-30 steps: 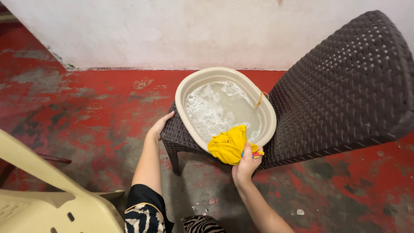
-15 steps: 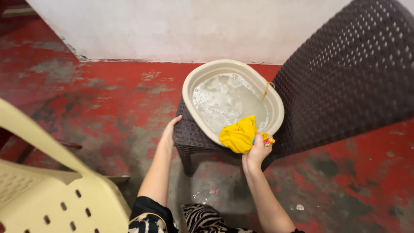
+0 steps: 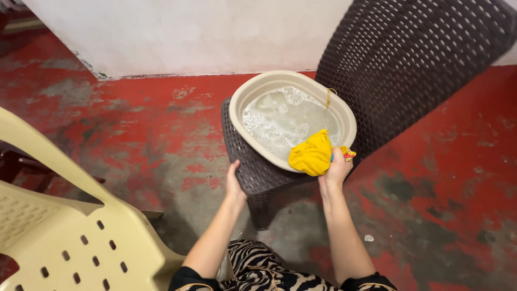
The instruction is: The person wipes a dark brown plastic chair with a yellow cloth, then rinses the cloth in a basin of soapy water. They continue by wiping a beige plastic chair with the same cloth, cleaning the seat and backrest surfaces.
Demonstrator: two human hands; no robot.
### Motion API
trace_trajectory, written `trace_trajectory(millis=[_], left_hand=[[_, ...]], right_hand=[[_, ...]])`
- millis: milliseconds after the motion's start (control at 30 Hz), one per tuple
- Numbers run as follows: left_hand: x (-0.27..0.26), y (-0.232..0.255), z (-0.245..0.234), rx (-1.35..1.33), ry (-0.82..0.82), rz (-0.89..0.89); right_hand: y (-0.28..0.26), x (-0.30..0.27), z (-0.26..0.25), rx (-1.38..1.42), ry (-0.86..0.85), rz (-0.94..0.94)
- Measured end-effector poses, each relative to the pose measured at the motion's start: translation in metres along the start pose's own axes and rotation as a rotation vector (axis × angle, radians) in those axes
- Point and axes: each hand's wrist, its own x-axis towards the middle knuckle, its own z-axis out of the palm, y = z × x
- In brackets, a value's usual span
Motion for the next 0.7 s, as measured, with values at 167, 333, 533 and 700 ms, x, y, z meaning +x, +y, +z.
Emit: trace_trajectory(millis=[167,333,533,700], left_hand=[[-0.05,-0.054,0.021,-0.132,0.1,0.027],[-0.084,-0.091,0.038,-0.195,0.32,0.09],[-0.091,-0.129,0.026,-0.175,0.416,0.128],[-0.109,-0.153,0.018,-0.165,0.415,0.098]], right_hand=[[-0.002,0.015,-0.027,-0.03,-0.004,-0.011],[-0.02,0.037,-0.058,-0.206,-0.057,0.02],[-0.046,0.036,-0.072,-0.804,-0.195,-0.439],[-0.071,-0.008,-0.053,-0.636,-0.115,-0.456]])
